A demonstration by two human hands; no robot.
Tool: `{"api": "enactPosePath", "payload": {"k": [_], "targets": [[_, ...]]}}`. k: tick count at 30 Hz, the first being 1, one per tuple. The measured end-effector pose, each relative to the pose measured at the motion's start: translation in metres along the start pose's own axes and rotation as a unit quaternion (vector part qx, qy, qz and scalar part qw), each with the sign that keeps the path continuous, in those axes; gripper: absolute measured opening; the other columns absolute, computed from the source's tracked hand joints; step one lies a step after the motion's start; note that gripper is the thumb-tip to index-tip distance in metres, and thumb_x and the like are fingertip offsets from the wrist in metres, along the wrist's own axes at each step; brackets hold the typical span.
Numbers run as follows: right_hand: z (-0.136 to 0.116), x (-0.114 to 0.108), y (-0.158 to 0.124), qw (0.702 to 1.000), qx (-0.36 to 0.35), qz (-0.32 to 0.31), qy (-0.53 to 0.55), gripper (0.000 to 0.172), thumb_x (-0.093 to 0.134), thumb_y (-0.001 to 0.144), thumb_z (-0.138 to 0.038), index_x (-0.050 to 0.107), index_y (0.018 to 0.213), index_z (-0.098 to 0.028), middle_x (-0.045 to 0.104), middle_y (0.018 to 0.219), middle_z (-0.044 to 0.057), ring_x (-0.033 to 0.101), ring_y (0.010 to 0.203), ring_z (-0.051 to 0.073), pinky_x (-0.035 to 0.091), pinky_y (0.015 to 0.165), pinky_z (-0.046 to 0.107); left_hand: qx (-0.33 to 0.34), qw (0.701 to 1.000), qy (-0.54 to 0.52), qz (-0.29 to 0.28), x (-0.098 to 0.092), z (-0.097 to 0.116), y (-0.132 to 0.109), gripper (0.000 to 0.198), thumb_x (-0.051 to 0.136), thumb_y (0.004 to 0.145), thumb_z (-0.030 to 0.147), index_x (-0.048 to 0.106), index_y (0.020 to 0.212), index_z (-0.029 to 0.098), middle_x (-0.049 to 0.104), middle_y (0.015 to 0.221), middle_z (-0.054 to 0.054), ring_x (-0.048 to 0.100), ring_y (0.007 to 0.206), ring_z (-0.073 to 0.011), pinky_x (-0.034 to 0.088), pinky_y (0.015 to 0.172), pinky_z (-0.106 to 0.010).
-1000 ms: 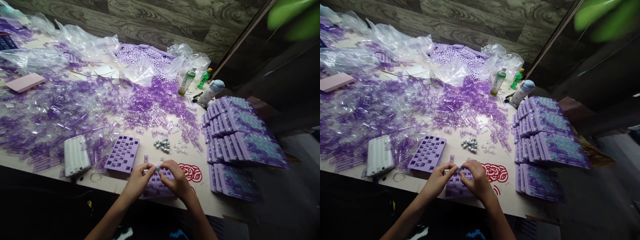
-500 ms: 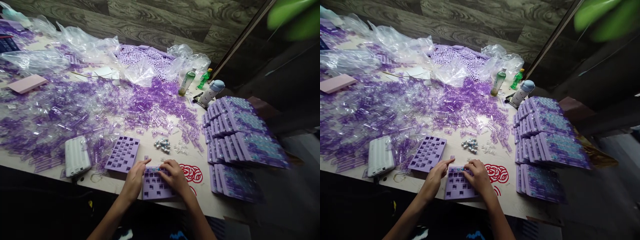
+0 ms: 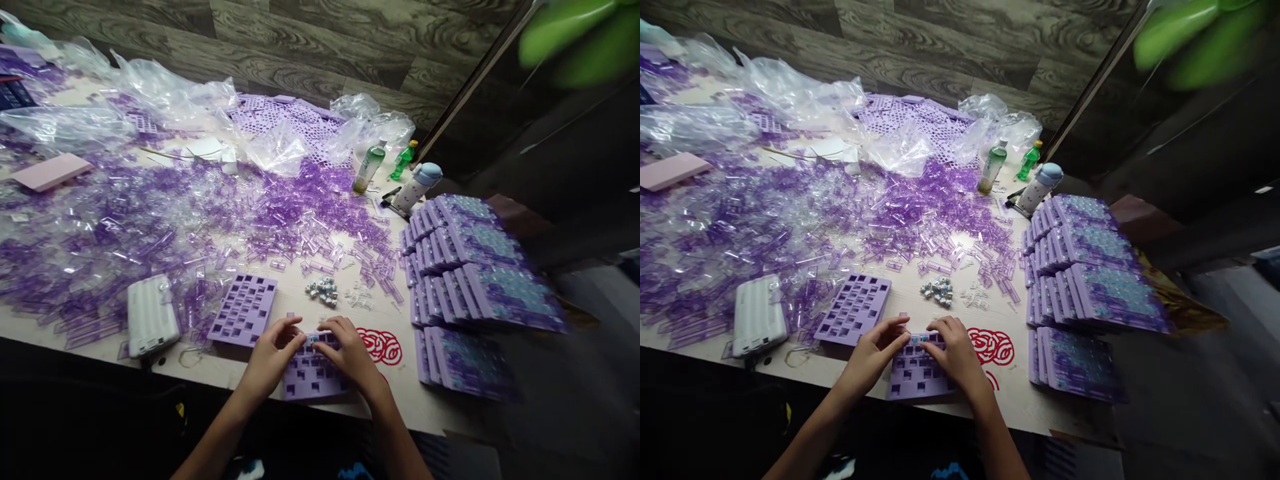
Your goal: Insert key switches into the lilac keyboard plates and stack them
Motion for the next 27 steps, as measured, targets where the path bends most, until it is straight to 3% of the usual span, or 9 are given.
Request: {"api": "enactPosePath", "payload": {"k": [6,12,17,23,27], "targets": [[-0.015,-0.004,-0.004,0.990,-0.092,0.060,0.088,0.022,0.062,0.084,-0.024,0.060,0.106,-0.024,0.057,0.092,0.004,0.053,0.088,0.019,0.045,0.076,0.032,-0.011,0.998,-0.057,-0.037,0.010,0.002,0.001,0.043,0.066,0.072,0.035,0.052,0.108,0.015,0.066,0.080,-0.004,0.061,0.077,-0.0169,0.046,0.073,-0.030],[-0.020,-0.003,-0.003,0.989,-0.092,0.085,0.078,0.015,0.060,0.085,-0.025,0.063,0.099,-0.023,0.058,0.088,0.005,0.055,0.084,0.019,0.047,0.073,0.032,-0.032,0.993,-0.105,-0.054,0.014,0.007,0.000,0.044,0.067,0.071,0.035,0.051,0.106,0.015,0.067,0.075,-0.002,0.062,0.074,-0.0153,0.045,0.073,-0.028],[-0.018,-0.005,-0.006,0.992,-0.064,0.083,0.074,0.019,0.060,0.083,-0.023,0.062,0.102,-0.024,0.057,0.091,0.005,0.054,0.087,0.020,0.046,0.076,0.034,-0.022,0.996,-0.070,-0.041,0.016,0.007,0.000,0.043,0.062,0.074,0.043,0.054,0.105,0.015,0.066,0.081,-0.003,0.062,0.077,-0.0155,0.046,0.070,-0.027],[-0.016,-0.004,-0.006,0.992,-0.089,0.083,0.043,0.017,0.059,0.084,-0.019,0.061,0.100,-0.022,0.058,0.089,0.005,0.054,0.085,0.019,0.045,0.074,0.033,0.013,1.000,-0.003,-0.017,0.017,0.006,0.000,0.041,0.062,0.076,0.038,0.051,0.109,0.016,0.066,0.086,-0.005,0.062,0.082,-0.0172,0.047,0.071,-0.028],[-0.004,-0.011,-0.004,0.994,-0.063,0.085,0.009,0.014,0.057,0.084,-0.019,0.059,0.098,-0.021,0.060,0.089,0.005,0.054,0.086,0.020,0.044,0.076,0.035,0.123,0.979,0.165,0.007,0.014,0.001,0.002,0.032,0.053,0.083,0.034,0.054,0.112,0.021,0.065,0.098,-0.006,0.060,0.087,-0.0194,0.048,0.078,-0.035]]}}
Point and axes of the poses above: each hand's wrist, its own y-axis towards the middle knuckle, its own x-axis out of the palm, z = x × y, the point moved 1 cm from there along y, towards the middle knuckle
